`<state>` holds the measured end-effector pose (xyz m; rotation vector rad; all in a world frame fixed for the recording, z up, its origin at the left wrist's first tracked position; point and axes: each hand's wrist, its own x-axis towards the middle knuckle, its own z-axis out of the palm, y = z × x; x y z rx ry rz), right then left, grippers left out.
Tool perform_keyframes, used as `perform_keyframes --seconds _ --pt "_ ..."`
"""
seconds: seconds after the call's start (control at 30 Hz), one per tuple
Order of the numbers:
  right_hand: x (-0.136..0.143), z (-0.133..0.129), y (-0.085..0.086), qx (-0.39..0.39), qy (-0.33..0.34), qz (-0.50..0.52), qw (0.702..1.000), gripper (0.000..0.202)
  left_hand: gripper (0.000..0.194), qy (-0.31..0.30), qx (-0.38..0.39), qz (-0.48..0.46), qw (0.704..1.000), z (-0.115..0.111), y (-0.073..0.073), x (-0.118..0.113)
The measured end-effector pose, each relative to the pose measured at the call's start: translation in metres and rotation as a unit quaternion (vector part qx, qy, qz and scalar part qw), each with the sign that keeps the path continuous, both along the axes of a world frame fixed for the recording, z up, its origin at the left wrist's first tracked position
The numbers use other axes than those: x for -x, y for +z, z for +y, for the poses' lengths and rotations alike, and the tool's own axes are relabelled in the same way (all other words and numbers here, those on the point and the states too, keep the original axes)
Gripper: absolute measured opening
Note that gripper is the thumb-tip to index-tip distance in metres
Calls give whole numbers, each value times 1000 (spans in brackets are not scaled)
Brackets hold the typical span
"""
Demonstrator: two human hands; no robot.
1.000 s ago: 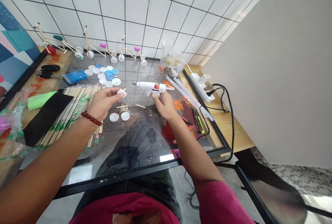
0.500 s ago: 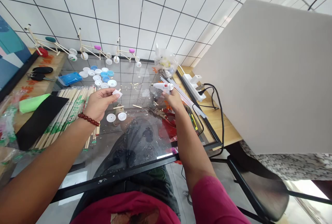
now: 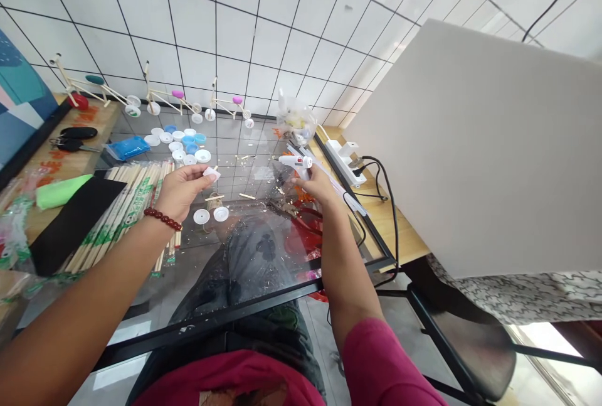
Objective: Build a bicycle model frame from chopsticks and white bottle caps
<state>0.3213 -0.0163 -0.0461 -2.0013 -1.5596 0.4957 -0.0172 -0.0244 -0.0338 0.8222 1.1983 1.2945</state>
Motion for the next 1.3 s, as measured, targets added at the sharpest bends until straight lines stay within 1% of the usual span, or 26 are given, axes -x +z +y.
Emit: perform_keyframes --seconds 0.07,0.1,0.17,0.23,0.27,0.3,0.37,0.4,0.47,0.53,0.63,0.7,0.77,0.87,1.0,1.17,1.3 --pt "-4 -14 12 32 -8 -34 999 57 41 -2 -1 -1 1000 0 -1 0" --pt "-7 -23 19 55 -22 -55 997 55 41 -3 -3 -1 1000 0 -1 1" --pt "-12 -41 31 75 -61 -100 990 45 41 -3 -8 -1 1000 1 -3 1" --pt "-15 -54 39 41 -83 -96 991 39 41 0 -10 -2 1000 3 -5 2" --pt "-15 -56 41 19 -94 -88 991 42 41 0 -9 -2 1000 3 -6 2" --pt "-14 -54 40 1 -104 -74 992 49 41 0 -9 -2 1000 4 -7 2" --pt "-11 -43 33 -16 -115 -24 993 71 42 -2 -7 -3 1000 4 -8 2" --pt "-9 -34 27 -6 -107 18 994 77 43 -3 -7 -3 1000 4 -8 1" --pt "-4 -16 14 0 -89 99 991 79 44 -6 -7 -6 1000 3 -8 0" --pt "1 -2 1 -8 -67 124 990 67 46 -10 -9 -7 1000 2 -7 -1" --pt "6 6 -13 -20 -52 102 993 40 48 -13 -15 -5 1000 0 -6 -2" --pt "8 5 -18 -30 -53 100 993 35 47 -16 -15 0 1000 -1 -6 -2" --pt "13 0 -19 -52 -39 137 989 37 45 -24 -10 7 1000 -3 -6 -3" --pt "25 -8 -15 -84 23 224 971 45 43 -41 -5 13 999 -4 -5 -3" --pt "49 -20 -8 -97 99 306 942 50 42 -52 -4 3 999 -6 -4 -4" --pt "75 -29 -5 -90 141 337 926 53 44 -53 -2 -13 999 -8 -1 -5" --pt "84 -34 -6 -67 164 340 924 51 43 -63 10 -23 998 -9 1 -7"
